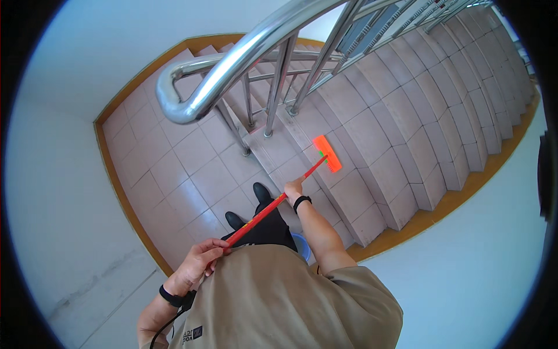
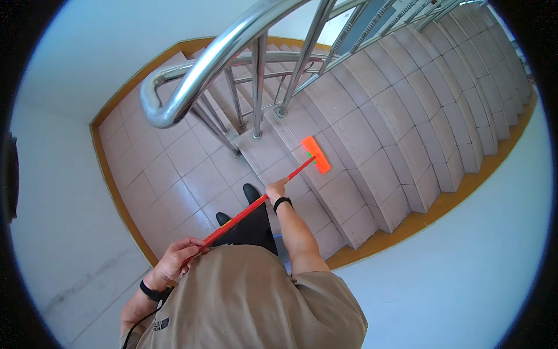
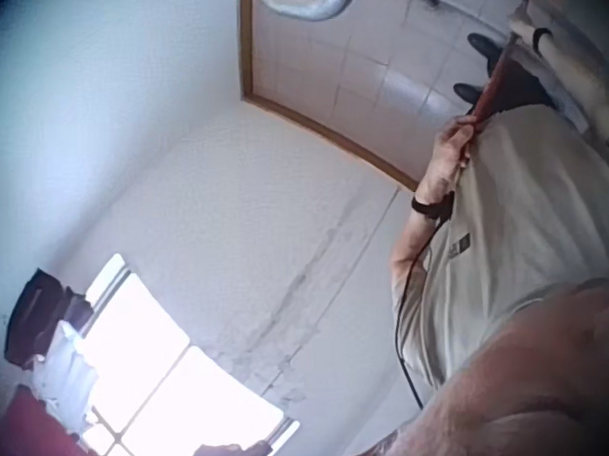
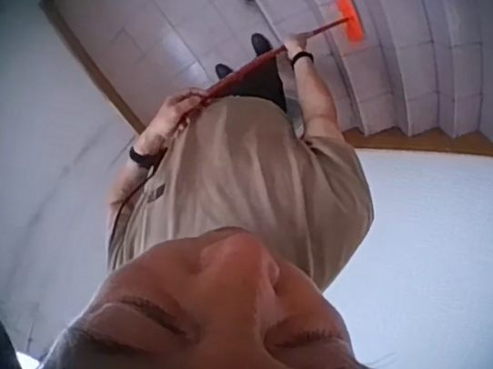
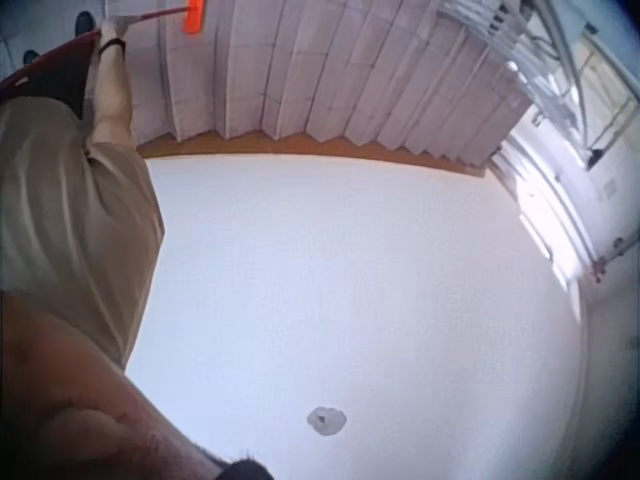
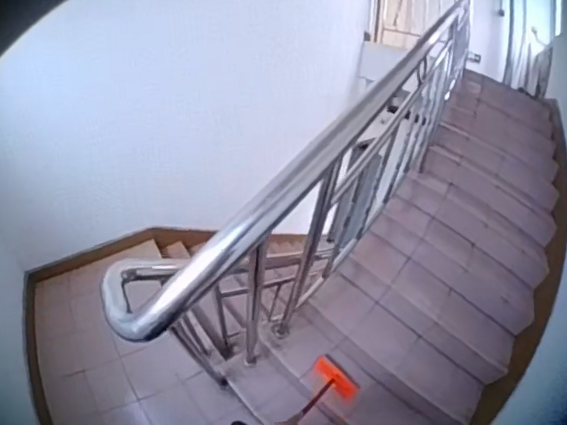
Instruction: The recorder is mopping tiled stairs using a mop and a bucket of water.
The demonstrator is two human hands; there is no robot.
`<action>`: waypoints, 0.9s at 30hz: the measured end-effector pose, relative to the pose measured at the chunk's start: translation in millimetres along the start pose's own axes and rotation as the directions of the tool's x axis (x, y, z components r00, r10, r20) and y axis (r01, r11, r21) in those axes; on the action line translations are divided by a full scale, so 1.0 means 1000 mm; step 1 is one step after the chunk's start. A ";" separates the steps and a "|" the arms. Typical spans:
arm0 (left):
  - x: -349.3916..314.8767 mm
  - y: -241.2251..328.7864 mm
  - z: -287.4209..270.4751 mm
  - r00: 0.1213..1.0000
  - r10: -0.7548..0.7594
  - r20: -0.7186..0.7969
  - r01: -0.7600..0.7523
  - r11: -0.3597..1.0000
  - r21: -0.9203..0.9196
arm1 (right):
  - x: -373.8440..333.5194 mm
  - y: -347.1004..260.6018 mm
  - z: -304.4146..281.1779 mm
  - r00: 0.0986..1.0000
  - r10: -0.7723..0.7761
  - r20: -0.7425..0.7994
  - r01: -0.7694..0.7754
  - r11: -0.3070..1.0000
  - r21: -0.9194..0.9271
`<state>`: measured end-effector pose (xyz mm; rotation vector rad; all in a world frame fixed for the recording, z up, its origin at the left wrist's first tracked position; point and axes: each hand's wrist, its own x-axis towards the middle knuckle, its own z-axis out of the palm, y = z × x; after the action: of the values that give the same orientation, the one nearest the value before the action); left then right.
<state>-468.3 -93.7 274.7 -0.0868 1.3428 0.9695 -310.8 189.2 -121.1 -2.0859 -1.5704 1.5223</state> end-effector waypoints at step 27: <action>-0.031 0.039 -0.023 0.972 0.043 -0.230 -0.049 0.999 -0.021 | -0.019 -0.070 0.054 0.977 -0.002 0.213 0.026 0.994 -0.110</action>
<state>-508.5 -98.6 312.2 -0.1937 1.5492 1.0400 -396.6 182.8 -92.9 -2.0192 -1.7770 1.7420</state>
